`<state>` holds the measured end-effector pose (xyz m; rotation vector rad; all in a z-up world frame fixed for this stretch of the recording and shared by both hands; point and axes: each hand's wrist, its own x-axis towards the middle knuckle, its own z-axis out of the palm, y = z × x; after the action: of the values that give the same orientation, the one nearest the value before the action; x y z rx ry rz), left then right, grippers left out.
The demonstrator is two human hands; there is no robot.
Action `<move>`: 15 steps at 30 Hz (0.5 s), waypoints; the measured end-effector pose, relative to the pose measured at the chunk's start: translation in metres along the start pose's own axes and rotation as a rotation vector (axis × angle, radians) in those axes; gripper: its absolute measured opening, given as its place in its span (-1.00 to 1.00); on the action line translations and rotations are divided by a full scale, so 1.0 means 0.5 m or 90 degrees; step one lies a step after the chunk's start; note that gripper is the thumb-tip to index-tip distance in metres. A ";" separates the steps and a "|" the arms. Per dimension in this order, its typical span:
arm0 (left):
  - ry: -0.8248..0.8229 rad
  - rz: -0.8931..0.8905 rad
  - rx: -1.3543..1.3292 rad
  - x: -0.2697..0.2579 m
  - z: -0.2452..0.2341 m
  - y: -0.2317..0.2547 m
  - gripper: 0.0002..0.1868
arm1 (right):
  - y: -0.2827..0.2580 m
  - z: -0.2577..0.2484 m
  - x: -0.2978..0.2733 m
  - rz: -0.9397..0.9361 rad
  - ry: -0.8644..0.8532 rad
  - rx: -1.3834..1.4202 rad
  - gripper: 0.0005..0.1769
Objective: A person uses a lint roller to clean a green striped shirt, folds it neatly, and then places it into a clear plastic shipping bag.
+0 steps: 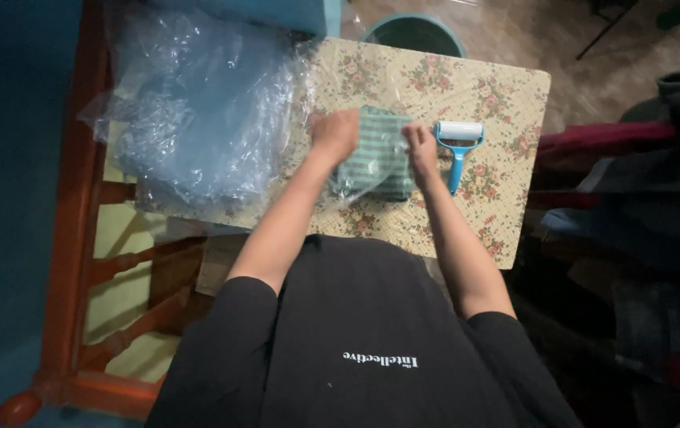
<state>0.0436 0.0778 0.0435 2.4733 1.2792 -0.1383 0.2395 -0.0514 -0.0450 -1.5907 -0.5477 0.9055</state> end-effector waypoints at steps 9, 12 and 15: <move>0.123 0.013 -0.150 -0.098 -0.164 -0.040 -0.85 | -0.097 0.030 0.064 -0.146 -0.328 -0.818 0.16; 0.125 0.027 -0.144 -0.117 -0.174 -0.042 -0.85 | -0.094 0.052 0.071 -0.072 -0.342 -0.951 -0.13; 0.125 0.017 -0.160 -0.109 -0.138 -0.063 -0.86 | 0.067 0.030 0.159 -0.103 -0.324 -1.033 -0.44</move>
<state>-0.0187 0.0767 0.1128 2.3294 1.2522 0.2638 0.2701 0.0110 -0.0981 -2.6005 -2.0941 0.6806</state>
